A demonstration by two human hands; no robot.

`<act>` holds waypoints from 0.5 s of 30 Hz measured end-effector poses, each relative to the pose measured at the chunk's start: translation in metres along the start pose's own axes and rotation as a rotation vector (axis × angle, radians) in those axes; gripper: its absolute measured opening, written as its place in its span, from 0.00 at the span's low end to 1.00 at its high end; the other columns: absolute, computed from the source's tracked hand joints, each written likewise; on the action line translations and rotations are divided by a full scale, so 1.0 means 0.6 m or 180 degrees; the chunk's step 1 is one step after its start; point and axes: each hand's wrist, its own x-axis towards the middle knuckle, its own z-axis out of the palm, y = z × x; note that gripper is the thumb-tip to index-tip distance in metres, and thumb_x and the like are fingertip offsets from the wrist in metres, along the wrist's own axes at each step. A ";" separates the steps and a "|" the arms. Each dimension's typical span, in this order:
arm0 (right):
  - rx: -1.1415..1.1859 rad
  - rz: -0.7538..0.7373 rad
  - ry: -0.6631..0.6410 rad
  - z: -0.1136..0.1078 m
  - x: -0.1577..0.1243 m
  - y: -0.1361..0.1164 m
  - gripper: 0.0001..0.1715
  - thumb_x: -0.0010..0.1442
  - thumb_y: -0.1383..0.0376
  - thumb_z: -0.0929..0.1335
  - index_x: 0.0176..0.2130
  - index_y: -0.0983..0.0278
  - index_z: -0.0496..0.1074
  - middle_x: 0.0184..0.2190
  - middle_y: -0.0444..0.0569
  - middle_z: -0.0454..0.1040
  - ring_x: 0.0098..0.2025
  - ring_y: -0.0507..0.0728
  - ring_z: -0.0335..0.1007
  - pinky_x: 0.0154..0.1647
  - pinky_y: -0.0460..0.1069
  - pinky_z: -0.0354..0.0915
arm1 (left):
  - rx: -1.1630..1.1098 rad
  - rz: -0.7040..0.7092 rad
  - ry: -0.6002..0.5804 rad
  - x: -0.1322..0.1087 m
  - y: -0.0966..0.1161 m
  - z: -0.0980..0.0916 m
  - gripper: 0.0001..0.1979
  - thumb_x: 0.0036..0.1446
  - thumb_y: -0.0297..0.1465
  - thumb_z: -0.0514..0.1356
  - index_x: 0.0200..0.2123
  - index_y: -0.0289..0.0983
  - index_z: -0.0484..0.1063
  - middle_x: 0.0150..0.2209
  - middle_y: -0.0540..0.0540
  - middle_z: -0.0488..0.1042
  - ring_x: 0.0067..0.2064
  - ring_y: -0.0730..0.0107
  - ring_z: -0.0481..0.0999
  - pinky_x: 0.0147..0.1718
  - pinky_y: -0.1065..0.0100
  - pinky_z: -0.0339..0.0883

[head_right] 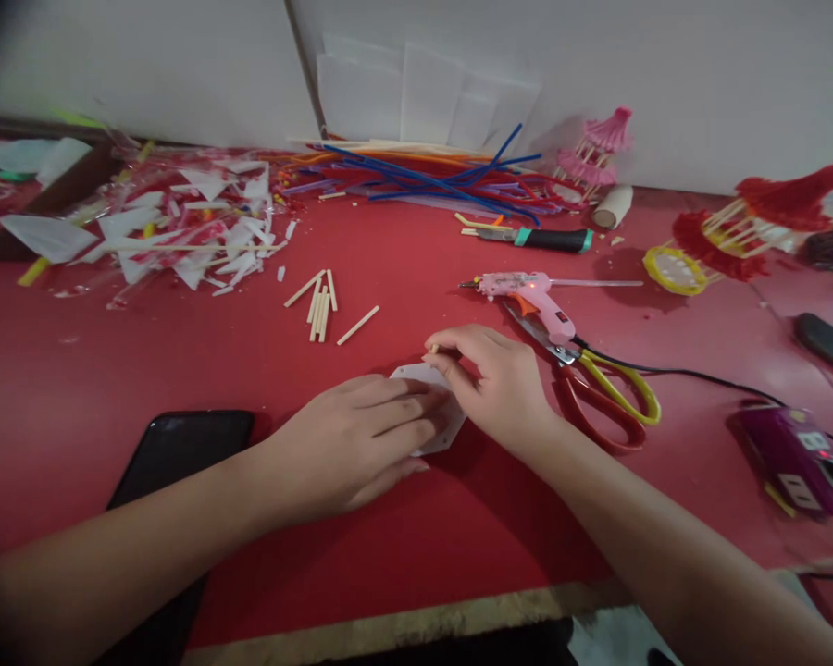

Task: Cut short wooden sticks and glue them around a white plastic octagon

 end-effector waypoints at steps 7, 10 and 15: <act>0.0203 0.0484 0.0194 -0.039 0.009 0.035 0.14 0.64 0.59 0.70 0.49 0.57 0.76 0.39 0.47 0.82 0.40 0.56 0.79 0.42 0.52 0.73 | -0.0066 -0.0090 0.0038 -0.001 0.000 0.000 0.15 0.67 0.33 0.56 0.52 0.34 0.74 0.55 0.39 0.77 0.56 0.54 0.75 0.55 0.51 0.71; -0.0742 0.1143 0.0567 -0.078 0.015 0.081 0.17 0.65 0.52 0.66 0.46 0.59 0.77 0.41 0.51 0.80 0.39 0.59 0.77 0.42 0.56 0.72 | -0.0039 -0.0105 0.0058 -0.002 0.003 0.000 0.17 0.67 0.31 0.55 0.57 0.33 0.72 0.59 0.39 0.75 0.59 0.53 0.74 0.55 0.50 0.71; -0.1122 0.1285 0.0380 -0.091 0.009 0.154 0.20 0.57 0.49 0.70 0.25 0.61 0.72 0.26 0.51 0.71 0.33 0.63 0.70 0.40 0.62 0.67 | 0.0286 -0.0178 0.0042 -0.004 0.018 0.005 0.18 0.65 0.27 0.56 0.57 0.32 0.71 0.58 0.38 0.76 0.59 0.53 0.74 0.55 0.52 0.71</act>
